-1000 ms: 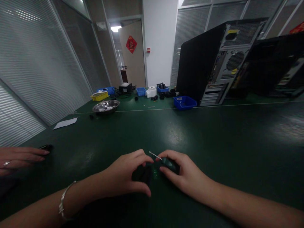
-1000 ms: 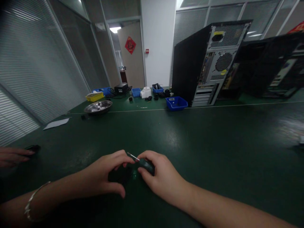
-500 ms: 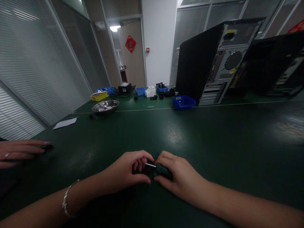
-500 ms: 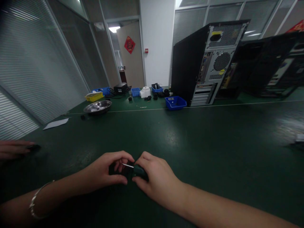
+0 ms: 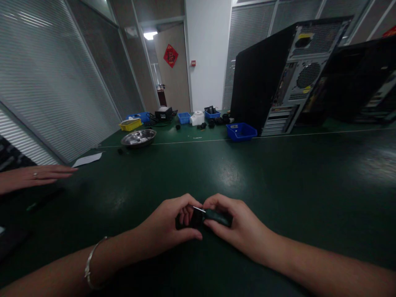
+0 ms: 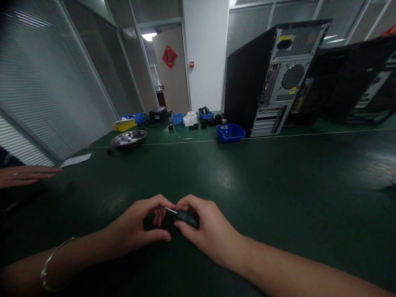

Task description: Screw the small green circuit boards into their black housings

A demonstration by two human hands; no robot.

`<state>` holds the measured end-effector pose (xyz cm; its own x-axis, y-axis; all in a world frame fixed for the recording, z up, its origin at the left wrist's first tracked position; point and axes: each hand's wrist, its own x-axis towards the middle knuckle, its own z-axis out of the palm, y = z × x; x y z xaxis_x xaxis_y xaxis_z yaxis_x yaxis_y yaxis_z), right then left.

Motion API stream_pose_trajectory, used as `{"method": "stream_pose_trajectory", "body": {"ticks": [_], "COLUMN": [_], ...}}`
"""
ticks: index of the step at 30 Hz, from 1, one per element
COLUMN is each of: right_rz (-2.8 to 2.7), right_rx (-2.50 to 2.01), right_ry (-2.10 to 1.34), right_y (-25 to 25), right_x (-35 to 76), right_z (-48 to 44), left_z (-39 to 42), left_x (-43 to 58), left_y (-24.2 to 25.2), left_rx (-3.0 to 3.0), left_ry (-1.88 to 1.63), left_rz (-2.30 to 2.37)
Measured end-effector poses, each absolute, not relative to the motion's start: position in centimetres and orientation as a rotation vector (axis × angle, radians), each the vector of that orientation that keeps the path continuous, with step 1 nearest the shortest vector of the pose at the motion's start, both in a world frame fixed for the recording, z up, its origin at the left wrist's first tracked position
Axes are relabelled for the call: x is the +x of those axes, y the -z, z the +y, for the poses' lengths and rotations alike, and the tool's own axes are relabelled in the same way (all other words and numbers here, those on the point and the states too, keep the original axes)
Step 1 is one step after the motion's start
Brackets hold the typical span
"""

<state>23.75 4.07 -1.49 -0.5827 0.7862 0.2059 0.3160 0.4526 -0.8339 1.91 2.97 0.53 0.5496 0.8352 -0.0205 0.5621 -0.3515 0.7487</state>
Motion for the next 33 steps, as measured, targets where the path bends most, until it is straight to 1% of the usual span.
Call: {"method": "stream_pose_trajectory", "body": {"ticks": [6, 14, 21, 26, 33], "right_rz": [-2.022, -1.896, -1.861, -1.813, -1.755], "right_rx": [-0.861, -0.896, -0.899, -0.920, -0.882], "right_ry": [-1.088, -1.126, -1.083, -1.075, -1.154], "right_y": [1.8, 0.7, 1.0, 1.0, 1.0], "right_x": [23.7, 23.8, 23.6, 23.7, 23.6], "right_z": [4.0, 4.2, 4.2, 4.2, 4.2], "left_z": [2.8, 2.7, 2.2, 2.3, 2.3], "left_x": [2.0, 1.9, 2.1, 2.1, 1.8], "left_y": [-0.7, -0.5, -0.2, 0.0, 0.4], "left_rx": [2.023, 1.949, 2.248, 2.283, 2.296], "left_ry": [-0.596, -0.688, -0.610, -0.598, -0.639], "left_rz": [1.097, 1.112, 1.013, 1.020, 0.992]}}
